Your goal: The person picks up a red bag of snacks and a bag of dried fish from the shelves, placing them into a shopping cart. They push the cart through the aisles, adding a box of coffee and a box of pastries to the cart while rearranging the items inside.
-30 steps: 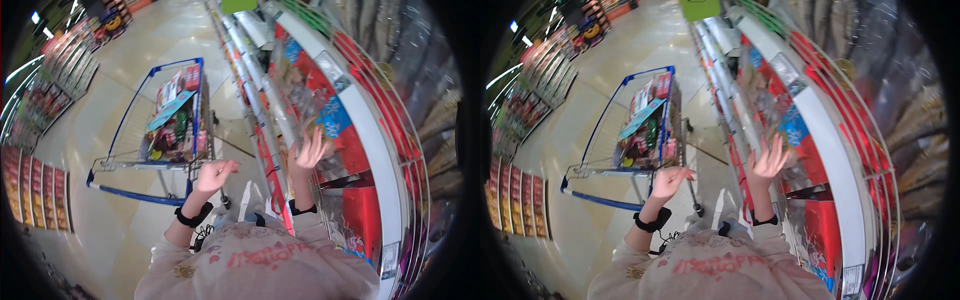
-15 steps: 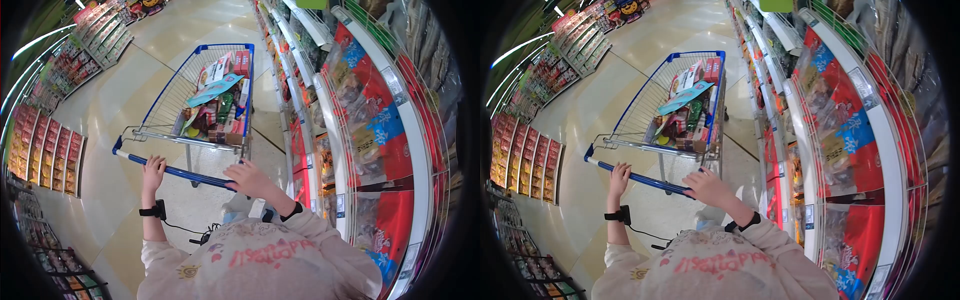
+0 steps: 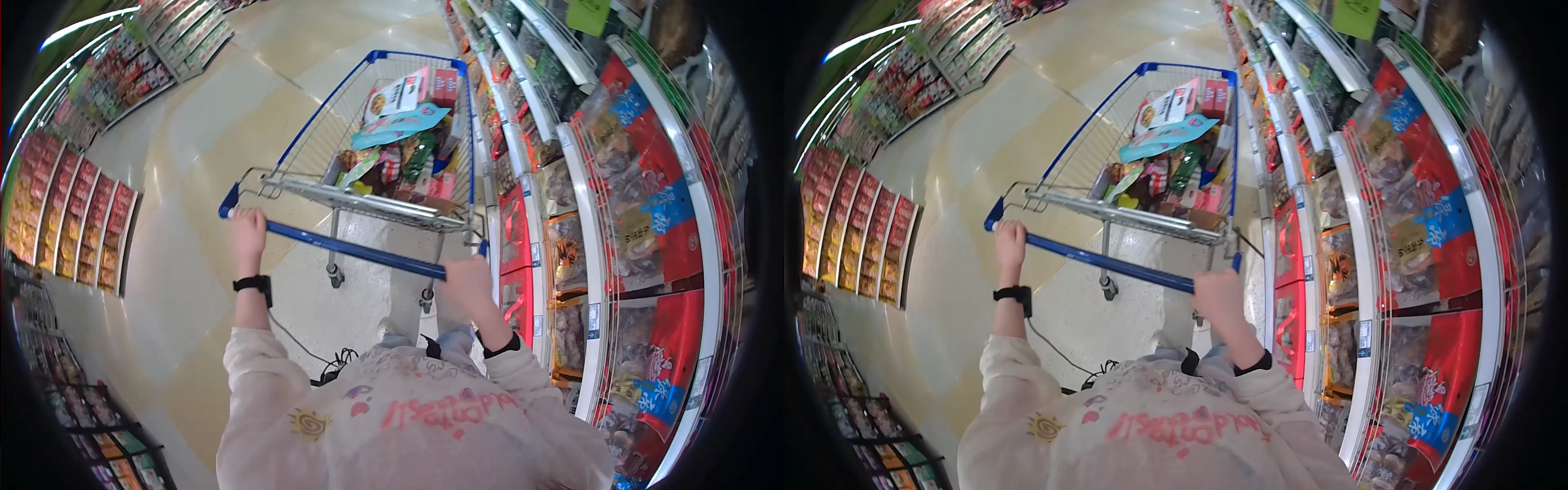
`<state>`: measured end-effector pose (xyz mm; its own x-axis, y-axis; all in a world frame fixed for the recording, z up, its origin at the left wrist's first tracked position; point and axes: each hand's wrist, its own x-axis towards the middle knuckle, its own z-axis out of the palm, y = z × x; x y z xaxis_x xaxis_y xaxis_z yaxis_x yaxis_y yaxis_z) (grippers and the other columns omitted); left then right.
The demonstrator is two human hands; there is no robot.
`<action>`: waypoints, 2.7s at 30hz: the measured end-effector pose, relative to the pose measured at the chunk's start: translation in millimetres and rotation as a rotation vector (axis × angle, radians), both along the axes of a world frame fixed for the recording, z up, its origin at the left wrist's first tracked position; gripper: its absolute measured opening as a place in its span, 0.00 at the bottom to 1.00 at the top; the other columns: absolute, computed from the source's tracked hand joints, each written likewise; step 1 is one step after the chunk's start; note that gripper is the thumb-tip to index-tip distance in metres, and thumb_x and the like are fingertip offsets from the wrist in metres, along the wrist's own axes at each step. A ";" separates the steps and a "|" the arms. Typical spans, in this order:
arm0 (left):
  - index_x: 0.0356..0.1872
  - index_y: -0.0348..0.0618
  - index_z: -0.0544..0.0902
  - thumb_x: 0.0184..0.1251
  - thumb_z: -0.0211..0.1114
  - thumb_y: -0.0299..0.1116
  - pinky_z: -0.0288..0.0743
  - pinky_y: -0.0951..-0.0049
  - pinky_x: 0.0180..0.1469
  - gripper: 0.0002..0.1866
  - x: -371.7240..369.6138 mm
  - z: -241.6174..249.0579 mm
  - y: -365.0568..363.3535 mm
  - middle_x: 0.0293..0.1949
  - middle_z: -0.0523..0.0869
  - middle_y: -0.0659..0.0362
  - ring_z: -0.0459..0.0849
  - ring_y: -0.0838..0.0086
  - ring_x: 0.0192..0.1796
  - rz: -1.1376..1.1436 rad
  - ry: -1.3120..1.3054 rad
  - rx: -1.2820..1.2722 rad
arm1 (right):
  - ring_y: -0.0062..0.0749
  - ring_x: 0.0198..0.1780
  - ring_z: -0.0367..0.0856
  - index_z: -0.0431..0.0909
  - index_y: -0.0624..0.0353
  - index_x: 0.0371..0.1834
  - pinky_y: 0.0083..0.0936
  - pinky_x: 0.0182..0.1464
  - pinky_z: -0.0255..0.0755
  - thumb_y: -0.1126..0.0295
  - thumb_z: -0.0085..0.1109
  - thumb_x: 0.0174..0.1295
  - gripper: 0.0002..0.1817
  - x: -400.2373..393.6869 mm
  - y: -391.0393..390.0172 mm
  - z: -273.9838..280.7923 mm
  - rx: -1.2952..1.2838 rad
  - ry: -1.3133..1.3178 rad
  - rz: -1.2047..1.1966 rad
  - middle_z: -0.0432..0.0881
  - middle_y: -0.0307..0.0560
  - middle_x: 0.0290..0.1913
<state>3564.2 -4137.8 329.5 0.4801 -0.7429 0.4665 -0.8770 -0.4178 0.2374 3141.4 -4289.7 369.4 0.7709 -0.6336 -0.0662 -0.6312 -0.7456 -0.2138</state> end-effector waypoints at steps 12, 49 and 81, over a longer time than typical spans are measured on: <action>0.20 0.37 0.75 0.61 0.56 0.31 0.64 0.60 0.42 0.11 -10.0 13.5 5.0 0.24 0.76 0.52 0.73 0.56 0.34 -0.112 0.072 -0.012 | 0.39 0.24 0.79 0.74 0.54 0.22 0.34 0.29 0.70 0.63 0.62 0.43 0.08 -6.7 0.9 -8.9 -0.196 -0.043 -0.050 0.78 0.43 0.21; 0.12 0.46 0.72 0.38 0.66 0.34 0.67 0.66 0.26 0.11 -31.9 43.5 90.8 0.15 0.75 0.58 0.75 0.62 0.20 -0.304 0.046 0.594 | 0.40 0.23 0.75 0.68 0.56 0.17 0.32 0.27 0.69 0.70 0.64 0.34 0.11 -48.9 -46.5 -4.0 -0.246 -0.267 0.166 0.71 0.44 0.17; 0.11 0.45 0.67 0.40 0.66 0.31 0.68 0.66 0.26 0.13 12.2 21.1 13.5 0.13 0.70 0.58 0.73 0.64 0.18 -0.119 -0.039 0.361 | 0.38 0.22 0.73 0.66 0.56 0.15 0.30 0.30 0.70 0.71 0.63 0.40 0.12 35.6 -169.2 -39.7 -0.285 -0.311 0.271 0.69 0.43 0.17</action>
